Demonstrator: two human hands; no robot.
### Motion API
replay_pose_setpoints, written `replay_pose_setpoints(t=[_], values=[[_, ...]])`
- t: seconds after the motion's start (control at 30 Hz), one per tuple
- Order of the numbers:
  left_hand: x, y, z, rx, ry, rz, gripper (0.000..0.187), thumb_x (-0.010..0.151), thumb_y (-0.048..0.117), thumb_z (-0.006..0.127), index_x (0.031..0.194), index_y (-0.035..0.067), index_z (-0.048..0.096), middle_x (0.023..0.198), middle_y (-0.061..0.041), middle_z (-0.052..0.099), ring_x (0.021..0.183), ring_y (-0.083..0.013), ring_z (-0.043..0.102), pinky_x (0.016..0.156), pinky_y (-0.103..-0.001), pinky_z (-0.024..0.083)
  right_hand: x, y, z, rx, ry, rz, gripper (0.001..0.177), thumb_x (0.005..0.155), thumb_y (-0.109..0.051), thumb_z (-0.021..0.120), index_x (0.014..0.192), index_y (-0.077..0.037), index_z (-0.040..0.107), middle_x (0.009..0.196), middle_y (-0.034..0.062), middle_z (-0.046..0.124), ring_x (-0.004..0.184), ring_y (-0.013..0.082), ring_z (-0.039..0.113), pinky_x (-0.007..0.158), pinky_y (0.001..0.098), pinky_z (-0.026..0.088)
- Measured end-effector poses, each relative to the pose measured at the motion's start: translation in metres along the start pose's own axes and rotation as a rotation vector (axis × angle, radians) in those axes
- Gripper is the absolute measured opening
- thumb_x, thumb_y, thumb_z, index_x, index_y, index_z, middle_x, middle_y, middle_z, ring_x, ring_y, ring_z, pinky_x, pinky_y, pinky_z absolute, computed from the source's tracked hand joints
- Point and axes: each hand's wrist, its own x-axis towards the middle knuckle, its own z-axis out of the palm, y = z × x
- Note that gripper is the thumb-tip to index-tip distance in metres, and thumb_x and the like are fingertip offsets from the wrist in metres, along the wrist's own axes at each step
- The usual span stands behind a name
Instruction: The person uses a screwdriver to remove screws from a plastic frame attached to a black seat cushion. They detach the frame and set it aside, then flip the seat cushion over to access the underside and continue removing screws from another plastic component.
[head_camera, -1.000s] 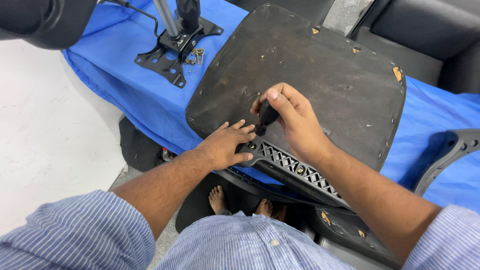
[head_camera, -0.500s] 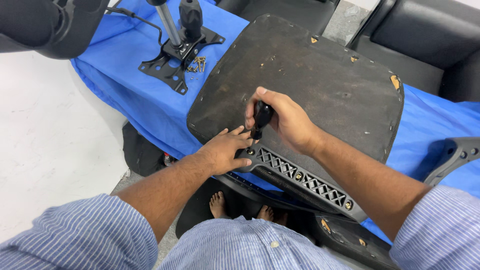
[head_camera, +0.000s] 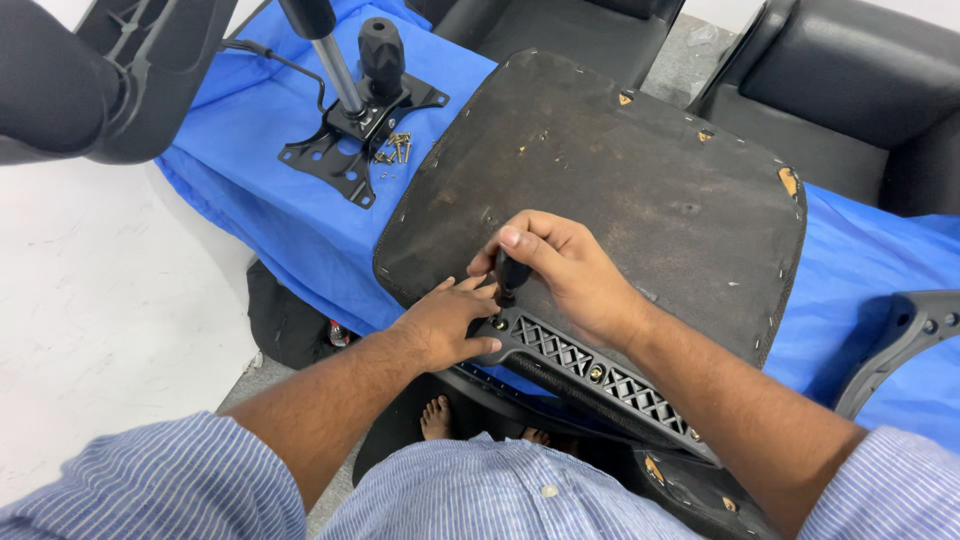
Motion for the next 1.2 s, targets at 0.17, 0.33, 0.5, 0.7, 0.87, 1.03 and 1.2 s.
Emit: replay_pose_setpoints(t=[0.17,0.33,0.5,0.7,0.87,1.03,1.2], values=[[0.0,-0.001,0.0,-0.022,0.042,0.042,0.055,0.091,0.041,0.07,0.134,0.008,0.061,0.158,-0.007,0.039,0.153,-0.0246,0.021,0.126,-0.052,0.012,0.013,-0.002,-0.001,0.054,-0.046,0.09,0.037,0.106,-0.036,0.047,0.098,-0.006,0.067,0.095,0.0062,0.07,0.091,0.016,0.067,0.083,0.0351,0.056],[-0.001,0.003,-0.003,-0.043,0.001,0.013,0.051,0.089,0.038,0.07,0.131,0.009,0.062,0.156,-0.002,0.044,0.156,-0.0213,0.022,0.127,-0.052,0.013,0.01,0.004,0.003,0.019,0.004,0.023,0.033,0.109,-0.035,0.045,0.099,-0.008,0.06,0.093,0.0052,0.064,0.09,0.0138,0.063,0.082,0.0315,0.053],[-0.001,0.005,-0.005,-0.031,-0.003,0.006,0.051,0.091,0.039,0.069,0.132,0.01,0.061,0.158,-0.001,0.039,0.155,-0.0233,0.019,0.127,-0.051,0.012,0.009,0.007,0.004,0.012,0.049,-0.005,0.022,0.104,-0.032,0.054,0.102,-0.01,0.056,0.097,0.0042,0.067,0.091,0.0117,0.063,0.083,0.0304,0.054],[-0.002,0.009,-0.008,-0.042,-0.041,-0.026,0.052,0.092,0.039,0.067,0.136,0.014,0.058,0.157,0.002,0.041,0.156,-0.0213,0.017,0.128,-0.051,0.01,0.005,0.0,0.003,-0.123,0.093,0.001,0.024,0.102,-0.029,0.06,0.104,-0.006,0.067,0.094,0.0044,0.07,0.091,0.0123,0.066,0.085,0.0312,0.057],[-0.001,0.009,-0.007,-0.019,-0.035,-0.032,0.052,0.092,0.039,0.069,0.135,0.011,0.06,0.16,0.002,0.038,0.156,-0.0225,0.016,0.128,-0.05,0.013,0.0,-0.002,0.003,-0.109,0.041,-0.012,0.03,0.104,-0.03,0.051,0.105,-0.005,0.069,0.097,0.0029,0.071,0.094,0.0118,0.065,0.086,0.0311,0.055],[0.0,0.008,-0.005,-0.038,0.015,-0.012,0.054,0.089,0.037,0.072,0.133,0.009,0.06,0.162,0.0,0.034,0.155,-0.023,0.017,0.125,-0.051,0.015,0.001,0.006,-0.001,-0.118,0.058,-0.084,0.034,0.108,-0.031,0.043,0.099,-0.006,0.064,0.092,0.0041,0.067,0.093,0.0134,0.064,0.09,0.0309,0.053],[-0.002,0.017,-0.009,-0.029,-0.04,-0.099,0.051,0.089,0.038,0.069,0.132,0.012,0.063,0.15,0.001,0.051,0.151,-0.0196,0.035,0.128,-0.047,0.024,-0.006,0.012,0.004,-0.016,0.099,-0.056,0.023,0.108,-0.032,0.047,0.107,-0.009,0.052,0.093,0.0052,0.067,0.092,0.0125,0.062,0.086,0.0307,0.05]])
